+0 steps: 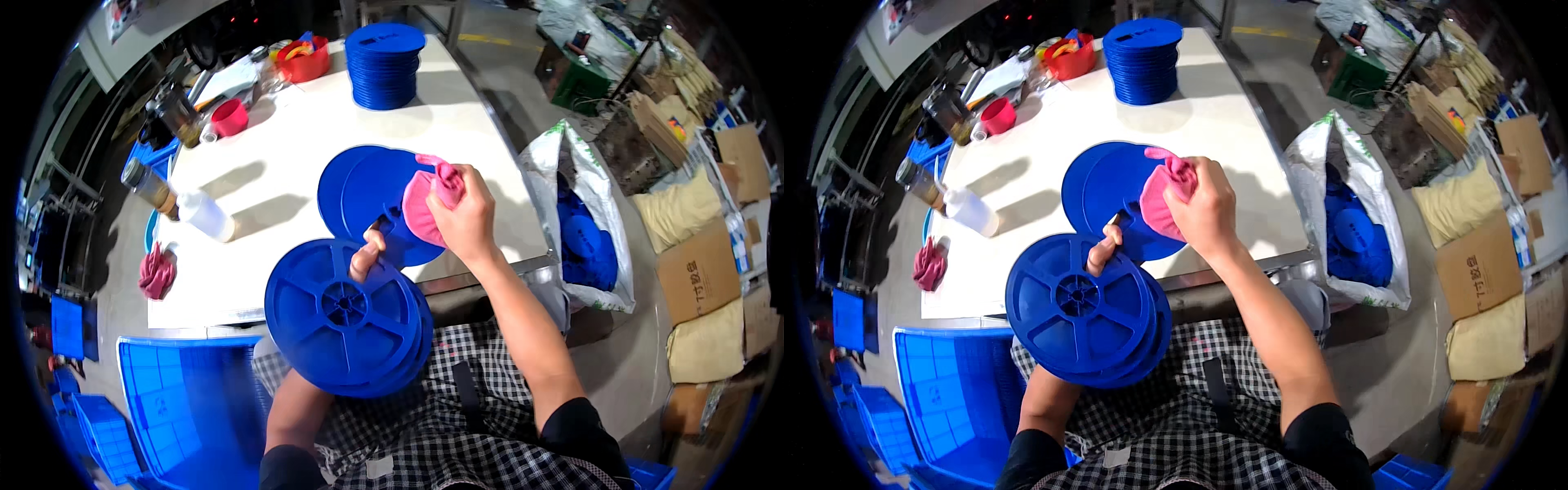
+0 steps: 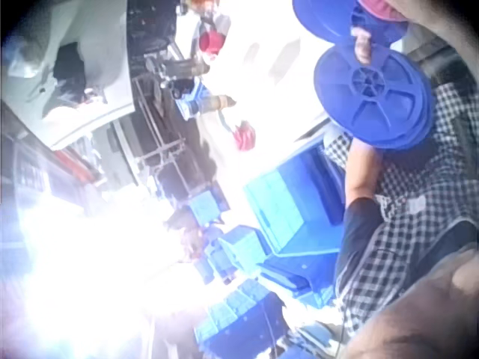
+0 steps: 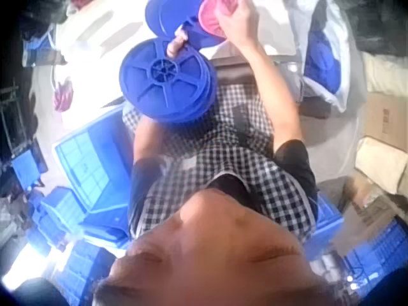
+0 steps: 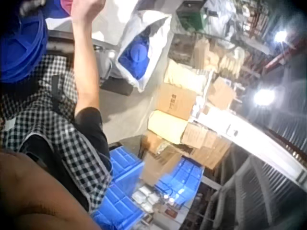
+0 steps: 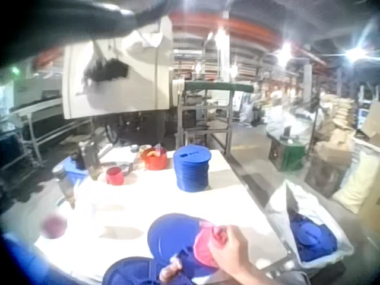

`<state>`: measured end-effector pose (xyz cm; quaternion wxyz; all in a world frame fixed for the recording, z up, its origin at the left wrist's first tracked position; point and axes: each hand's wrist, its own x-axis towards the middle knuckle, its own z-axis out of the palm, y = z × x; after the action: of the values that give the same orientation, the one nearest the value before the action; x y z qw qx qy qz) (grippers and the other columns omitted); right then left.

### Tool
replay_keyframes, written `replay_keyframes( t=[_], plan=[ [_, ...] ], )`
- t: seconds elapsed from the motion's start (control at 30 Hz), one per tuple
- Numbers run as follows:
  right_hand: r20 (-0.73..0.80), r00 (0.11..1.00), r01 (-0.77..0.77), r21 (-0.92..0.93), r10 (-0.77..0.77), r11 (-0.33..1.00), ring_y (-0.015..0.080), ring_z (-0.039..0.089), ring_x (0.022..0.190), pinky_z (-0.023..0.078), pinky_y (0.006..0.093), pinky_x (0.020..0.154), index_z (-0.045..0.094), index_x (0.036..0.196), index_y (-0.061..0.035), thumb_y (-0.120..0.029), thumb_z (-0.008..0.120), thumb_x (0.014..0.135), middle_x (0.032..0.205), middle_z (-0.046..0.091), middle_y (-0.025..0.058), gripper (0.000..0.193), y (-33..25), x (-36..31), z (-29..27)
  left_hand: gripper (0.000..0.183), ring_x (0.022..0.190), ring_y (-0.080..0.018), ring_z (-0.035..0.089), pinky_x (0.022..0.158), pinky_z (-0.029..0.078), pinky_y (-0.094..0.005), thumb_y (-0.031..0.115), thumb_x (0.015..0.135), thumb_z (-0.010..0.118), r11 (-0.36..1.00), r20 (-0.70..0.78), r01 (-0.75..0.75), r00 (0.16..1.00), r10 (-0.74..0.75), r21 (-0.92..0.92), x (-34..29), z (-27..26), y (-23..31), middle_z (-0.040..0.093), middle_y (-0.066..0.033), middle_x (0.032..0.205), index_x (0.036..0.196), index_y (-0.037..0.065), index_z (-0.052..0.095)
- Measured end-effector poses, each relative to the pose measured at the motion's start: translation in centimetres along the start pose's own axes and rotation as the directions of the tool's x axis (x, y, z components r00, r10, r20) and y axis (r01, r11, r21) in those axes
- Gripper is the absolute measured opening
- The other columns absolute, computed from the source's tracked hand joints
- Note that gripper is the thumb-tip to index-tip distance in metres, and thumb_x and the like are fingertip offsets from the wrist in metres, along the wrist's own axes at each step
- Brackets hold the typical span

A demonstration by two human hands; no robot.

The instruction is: The person picks up blue circular plastic parts from a conveyor belt and stacks them on a table. They then wipe the parts with a pink cloth, occasionally applying liquid from a bottle, and place the cleaned parts into a blue crate.

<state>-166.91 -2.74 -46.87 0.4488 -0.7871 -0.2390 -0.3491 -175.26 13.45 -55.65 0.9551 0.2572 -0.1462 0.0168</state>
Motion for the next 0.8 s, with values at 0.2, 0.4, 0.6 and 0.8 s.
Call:
replay_keyframes(
  t=[0.2,0.4,0.6,0.8],
  plan=[
    [-0.188,0.956,-0.261,-0.192,0.226,0.946,0.0359,0.069,0.078,0.054,0.0411,0.070,0.062,0.099,-0.0007,-0.003,0.072,0.080,0.087,0.068,0.0194,0.022,4.4,3.2,-0.6,0.019,0.106,-0.0252,0.062,0.091,0.054,-0.0367,0.022,0.097,0.061,0.869,-0.163,0.352,0.935,-0.314,0.349,-4.8,4.3,4.0,0.062,-0.0094,0.112,0.111,0.009,0.059],
    [0.252,0.932,0.204,0.235,-0.262,0.950,0.0290,0.066,0.079,0.056,0.0386,0.071,0.062,0.100,-0.0068,-0.008,0.078,0.074,0.088,0.063,0.0098,0.030,-6.5,0.6,-0.6,0.021,0.113,-0.0286,0.061,0.092,0.055,-0.0387,0.018,0.097,0.062,0.817,-0.117,0.413,0.908,-0.402,0.401,-4.9,6.5,3.9,0.059,-0.0136,0.120,0.115,0.008,0.059],
    [0.049,0.995,-0.084,-0.112,0.090,0.990,0.0314,0.070,0.087,0.056,0.0367,0.076,0.064,0.105,-0.0010,-0.004,0.070,0.081,0.097,0.069,0.0185,0.025,0.2,3.4,-2.9,0.024,0.119,-0.0320,0.059,0.093,0.057,-0.0407,0.015,0.096,0.063,0.845,-0.087,0.405,0.912,-0.401,0.349,-4.6,8.2,3.6,0.057,-0.0178,0.128,0.119,0.006,0.058],
    [0.108,0.974,0.160,0.306,-0.201,0.938,0.0267,0.067,0.079,0.057,0.0401,0.075,0.061,0.089,-0.0053,-0.006,0.080,0.071,0.085,0.063,0.0087,0.026,-1.8,-1.2,-4.2,0.028,0.125,-0.0354,0.057,0.095,0.059,-0.0427,0.011,0.095,0.063,0.968,-0.085,0.250,0.965,-0.247,0.018,-1.8,7.9,3.4,0.055,-0.0220,0.135,0.122,0.005,0.058]
  ],
)
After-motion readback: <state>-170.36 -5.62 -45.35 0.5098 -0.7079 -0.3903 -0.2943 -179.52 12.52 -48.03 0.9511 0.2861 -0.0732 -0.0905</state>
